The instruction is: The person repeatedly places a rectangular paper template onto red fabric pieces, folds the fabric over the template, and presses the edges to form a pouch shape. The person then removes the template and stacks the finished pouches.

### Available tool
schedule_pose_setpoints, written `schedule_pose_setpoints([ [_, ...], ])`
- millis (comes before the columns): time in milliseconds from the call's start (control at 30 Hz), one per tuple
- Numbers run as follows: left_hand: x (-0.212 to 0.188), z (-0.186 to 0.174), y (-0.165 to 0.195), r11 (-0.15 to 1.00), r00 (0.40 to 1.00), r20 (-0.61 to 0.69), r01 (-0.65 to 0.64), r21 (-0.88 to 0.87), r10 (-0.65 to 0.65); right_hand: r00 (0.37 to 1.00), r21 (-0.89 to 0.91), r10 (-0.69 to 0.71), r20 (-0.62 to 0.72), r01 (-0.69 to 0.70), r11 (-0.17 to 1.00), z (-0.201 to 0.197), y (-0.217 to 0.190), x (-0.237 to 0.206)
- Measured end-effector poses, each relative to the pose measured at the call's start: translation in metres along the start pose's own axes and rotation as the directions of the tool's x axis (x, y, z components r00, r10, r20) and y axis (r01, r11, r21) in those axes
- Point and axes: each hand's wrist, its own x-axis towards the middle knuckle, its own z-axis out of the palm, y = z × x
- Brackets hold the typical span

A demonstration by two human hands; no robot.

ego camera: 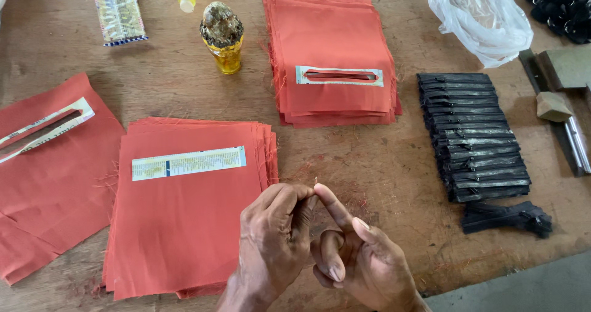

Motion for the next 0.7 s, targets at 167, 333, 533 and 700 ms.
schedule_pose_setpoints([
  [167, -0.001, 0.0, 0.002, 0.994, 0.996, 0.041, 0.081, -0.067, -0.078, 0.999, 0.082, 0.026, 0.04, -0.029, 0.996, 0.004, 0.003, -0.003],
  [333, -0.001, 0.001, 0.002, 0.977, 0.988, 0.082, 0.142, -0.162, -0.13, 0.989, 0.261, 0.061, 0.131, -0.094, 0.961, 0.005, 0.003, -0.003],
  [533, -0.001, -0.003, 0.006, 0.93, 0.947, 0.129, 0.314, -0.19, -0.293, 0.983, 0.375, -0.025, 0.184, -0.047, 0.926, -0.006, -0.002, -0.001],
  [700, 0.0, 0.002, 0.014, 0.926, 0.962, 0.062, 0.272, -0.263, -0.265, 0.981, 0.407, -0.019, 0.192, -0.062, 0.911, -0.011, 0.001, -0.007],
])
